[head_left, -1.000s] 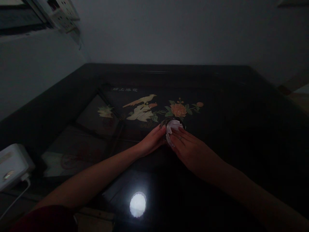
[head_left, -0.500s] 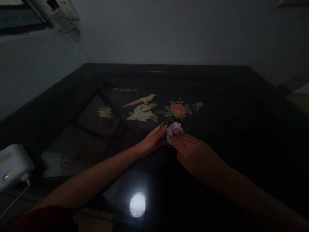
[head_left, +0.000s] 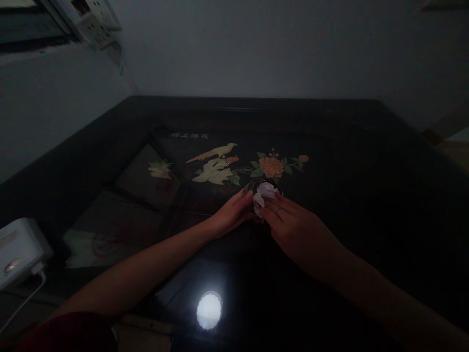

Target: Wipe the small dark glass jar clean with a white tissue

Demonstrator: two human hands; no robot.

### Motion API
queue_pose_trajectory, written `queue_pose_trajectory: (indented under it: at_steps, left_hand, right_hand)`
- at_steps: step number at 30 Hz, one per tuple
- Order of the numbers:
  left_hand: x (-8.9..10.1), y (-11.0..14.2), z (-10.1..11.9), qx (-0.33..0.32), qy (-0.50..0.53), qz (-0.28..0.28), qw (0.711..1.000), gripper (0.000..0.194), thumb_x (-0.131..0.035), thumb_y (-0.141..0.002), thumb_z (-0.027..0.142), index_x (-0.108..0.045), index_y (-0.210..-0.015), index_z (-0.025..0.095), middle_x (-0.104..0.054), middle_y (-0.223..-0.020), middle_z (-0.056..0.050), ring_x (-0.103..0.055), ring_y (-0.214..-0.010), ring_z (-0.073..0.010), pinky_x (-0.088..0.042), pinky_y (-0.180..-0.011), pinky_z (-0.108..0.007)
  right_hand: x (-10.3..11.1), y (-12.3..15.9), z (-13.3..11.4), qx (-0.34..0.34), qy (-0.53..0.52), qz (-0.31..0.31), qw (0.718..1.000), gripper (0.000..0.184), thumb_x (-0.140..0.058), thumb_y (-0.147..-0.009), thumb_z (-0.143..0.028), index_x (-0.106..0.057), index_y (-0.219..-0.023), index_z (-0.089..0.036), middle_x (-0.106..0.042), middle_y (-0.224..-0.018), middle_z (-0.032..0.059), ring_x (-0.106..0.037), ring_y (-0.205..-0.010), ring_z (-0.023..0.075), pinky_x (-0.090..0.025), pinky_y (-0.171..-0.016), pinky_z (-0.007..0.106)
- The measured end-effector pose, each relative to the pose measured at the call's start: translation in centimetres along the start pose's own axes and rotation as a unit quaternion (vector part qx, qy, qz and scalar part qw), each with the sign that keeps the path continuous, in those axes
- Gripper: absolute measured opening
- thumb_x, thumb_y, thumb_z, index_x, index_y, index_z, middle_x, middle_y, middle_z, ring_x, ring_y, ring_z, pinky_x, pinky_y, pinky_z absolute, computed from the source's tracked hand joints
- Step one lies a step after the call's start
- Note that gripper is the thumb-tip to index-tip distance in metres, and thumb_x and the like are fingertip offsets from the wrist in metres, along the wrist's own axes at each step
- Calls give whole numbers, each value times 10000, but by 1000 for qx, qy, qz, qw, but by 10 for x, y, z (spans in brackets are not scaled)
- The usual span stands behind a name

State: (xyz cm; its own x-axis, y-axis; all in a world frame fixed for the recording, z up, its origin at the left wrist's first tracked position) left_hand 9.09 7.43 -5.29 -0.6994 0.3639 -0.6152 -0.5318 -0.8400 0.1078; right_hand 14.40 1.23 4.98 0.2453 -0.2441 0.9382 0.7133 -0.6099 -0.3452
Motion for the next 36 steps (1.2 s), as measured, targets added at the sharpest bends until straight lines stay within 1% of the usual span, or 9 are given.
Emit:
queue_pose_trajectory:
  at_steps: [6,9,12,20,25,28,31,33,36]
  left_hand:
    - [0,0,-1,-5,-3,2,1000,499,-724,-713,519,-622,-1057,171,-627,-888,-34,-572,-722,-118,-449,-642,-228]
    - [-2,1,1,-4,-17,3,1000,521,-718,-707,538,-619,-1061,169,-629,-883,-38,-575,-713,-129,-448,-664,-255]
    - [-3,1,2,0,-26,2,1000,536,-714,-704,551,-615,-1070,172,-640,-928,-54,-587,-733,-144,-452,-688,-275]
    - [2,1,2,-3,-31,9,999,540,-736,-687,534,-605,-1076,183,-642,-964,-47,-592,-789,-145,-467,-696,-261]
    - [0,1,2,-5,-52,8,999,511,-737,-689,530,-606,-1048,191,-634,-917,-29,-585,-773,-137,-461,-687,-253]
    - [-3,2,3,-4,-54,9,998,519,-748,-673,535,-607,-1031,187,-635,-923,-28,-581,-773,-129,-462,-687,-242]
    - [-6,3,5,3,-51,12,999,537,-757,-664,532,-598,-1044,187,-629,-919,-22,-578,-767,-123,-465,-671,-231]
    - [-6,3,4,6,-49,13,999,534,-760,-662,529,-593,-1035,185,-619,-886,-13,-575,-742,-118,-463,-646,-226]
    - [-4,2,3,-1,-51,5,999,518,-755,-665,534,-590,-997,172,-606,-821,-2,-572,-697,-116,-466,-631,-236]
  right_hand:
    - [2,0,1,-10,-26,-10,1000,315,-472,-852,-17,-651,-1108,-53,-703,-1091,175,-649,-1068,247,-490,-1004,412]
    - [0,1,1,-21,-35,-11,999,323,-463,-858,-24,-643,-1123,-61,-711,-1064,161,-661,-1031,243,-508,-981,410]
    - [-1,1,0,-21,-28,-10,999,331,-443,-867,-31,-633,-1137,-42,-708,-1076,175,-664,-1029,251,-525,-960,402]
    - [-4,1,-5,6,34,-2,999,356,-434,-875,-35,-602,-1182,30,-640,-1203,257,-607,-1154,305,-499,-997,437]
    - [-5,1,-7,6,113,2,994,344,-437,-881,-54,-621,-1158,35,-650,-1180,263,-634,-1114,310,-526,-959,429]
    - [-4,1,-8,-1,126,-3,992,339,-454,-866,-44,-627,-1140,57,-668,-1137,273,-660,-1063,317,-528,-955,427]
    - [2,0,-9,-1,111,9,994,321,-479,-846,-28,-642,-1110,54,-690,-1090,266,-675,-1026,315,-537,-936,418]
    - [6,0,-9,-3,88,16,996,297,-495,-833,-20,-662,-1073,30,-717,-1030,238,-691,-978,300,-543,-921,412]
    - [8,-1,-4,-20,26,-2,999,278,-500,-820,-17,-675,-1037,-21,-739,-959,180,-703,-903,269,-558,-880,400]
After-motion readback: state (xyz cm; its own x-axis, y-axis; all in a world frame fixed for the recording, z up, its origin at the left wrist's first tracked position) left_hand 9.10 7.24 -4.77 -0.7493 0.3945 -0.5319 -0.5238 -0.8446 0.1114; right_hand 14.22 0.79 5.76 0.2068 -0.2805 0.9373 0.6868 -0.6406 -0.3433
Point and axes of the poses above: each hand's wrist, its own y-axis away from the middle knuckle, its own x-axis out of the back of the hand, z = x × y, the point moved 9 cm from there along -y, towards the middle knuckle
